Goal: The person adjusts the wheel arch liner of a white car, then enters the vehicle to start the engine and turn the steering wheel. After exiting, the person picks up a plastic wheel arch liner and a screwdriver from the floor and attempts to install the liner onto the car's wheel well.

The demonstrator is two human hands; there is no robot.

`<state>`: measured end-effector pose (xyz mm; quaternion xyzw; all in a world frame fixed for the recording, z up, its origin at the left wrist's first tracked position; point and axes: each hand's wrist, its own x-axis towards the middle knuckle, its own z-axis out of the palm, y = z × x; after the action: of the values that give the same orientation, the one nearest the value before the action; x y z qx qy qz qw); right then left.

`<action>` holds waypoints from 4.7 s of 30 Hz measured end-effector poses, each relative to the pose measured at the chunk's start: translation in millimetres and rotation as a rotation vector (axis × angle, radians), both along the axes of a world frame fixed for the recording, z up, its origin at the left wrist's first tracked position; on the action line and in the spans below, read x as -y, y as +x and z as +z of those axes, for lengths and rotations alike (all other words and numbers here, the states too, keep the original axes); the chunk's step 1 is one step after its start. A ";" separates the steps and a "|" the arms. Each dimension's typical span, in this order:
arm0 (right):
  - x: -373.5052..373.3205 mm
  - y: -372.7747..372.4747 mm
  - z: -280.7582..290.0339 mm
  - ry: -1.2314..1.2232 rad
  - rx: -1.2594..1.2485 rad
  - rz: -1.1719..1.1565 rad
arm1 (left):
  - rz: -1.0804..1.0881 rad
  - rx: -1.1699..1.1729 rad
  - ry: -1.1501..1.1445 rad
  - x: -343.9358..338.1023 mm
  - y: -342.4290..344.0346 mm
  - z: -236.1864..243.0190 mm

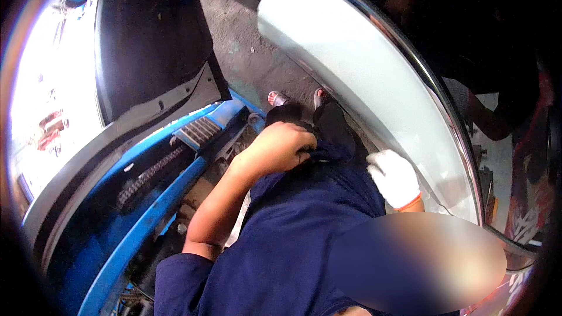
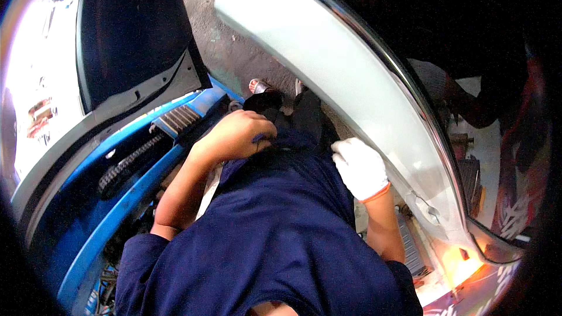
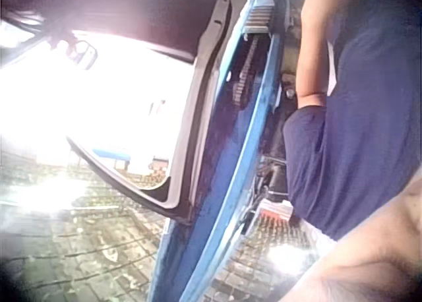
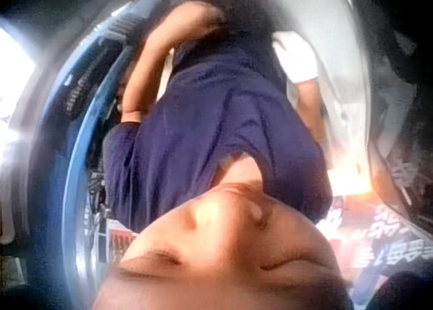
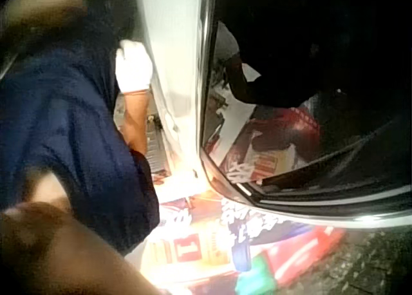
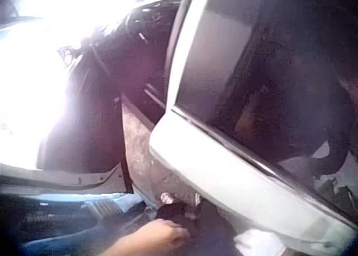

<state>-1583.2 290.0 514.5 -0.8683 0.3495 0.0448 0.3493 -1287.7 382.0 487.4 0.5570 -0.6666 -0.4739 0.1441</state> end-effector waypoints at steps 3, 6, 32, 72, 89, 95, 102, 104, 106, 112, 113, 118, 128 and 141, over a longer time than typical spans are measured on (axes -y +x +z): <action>-13.1 -2.5 -12.9 -0.108 0.025 0.070 | -0.243 0.175 0.078 11.2 -4.1 12.8; -11.5 6.7 -31.2 -0.114 0.046 0.125 | -0.369 0.236 0.163 11.5 9.6 18.6; -57.2 317.8 -65.0 -0.201 0.697 0.589 | 0.647 0.597 0.477 -194.1 63.9 23.6; 132.3 403.2 11.3 -0.353 -0.135 -0.011 | 1.676 -0.131 -0.736 -63.1 241.3 130.1; 132.3 500.7 27.7 -0.202 -0.252 0.074 | 1.789 0.101 -0.853 -73.1 261.8 106.7; 150.7 595.1 32.1 -0.189 -0.236 0.331 | 1.881 0.101 -0.911 -70.0 271.8 107.1; 196.9 695.9 -29.4 -0.198 -0.225 0.345 | 1.967 0.223 -0.845 -67.6 281.8 107.0; 211.9 715.6 -63.3 -0.172 -0.262 0.373 | 2.016 0.076 -0.989 -64.7 284.3 109.3; 216.4 736.3 -106.5 -0.144 -0.309 0.416 | 2.074 0.147 -1.136 -63.6 287.7 110.8; 283.0 755.5 -171.9 -0.101 -0.421 0.397 | 2.324 0.077 -1.145 -31.7 307.9 117.9; 290.7 761.8 -178.8 -0.097 -0.430 0.395 | 2.293 0.101 -1.124 -33.5 312.1 113.3; 322.8 801.8 -213.8 -0.062 -0.455 0.400 | 2.277 0.196 -0.879 -23.0 338.5 108.9; 420.1 814.9 -264.8 0.224 -0.475 -0.282 | 1.904 1.128 -0.121 32.9 413.8 81.8; 488.1 748.1 -327.3 0.140 -0.489 -0.191 | 1.646 0.911 -0.193 70.4 500.2 76.5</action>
<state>-835.1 -198.1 187.2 -0.7686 0.4999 0.2438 0.3162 -787.5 311.6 564.0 0.9696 -0.0923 0.0970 0.2046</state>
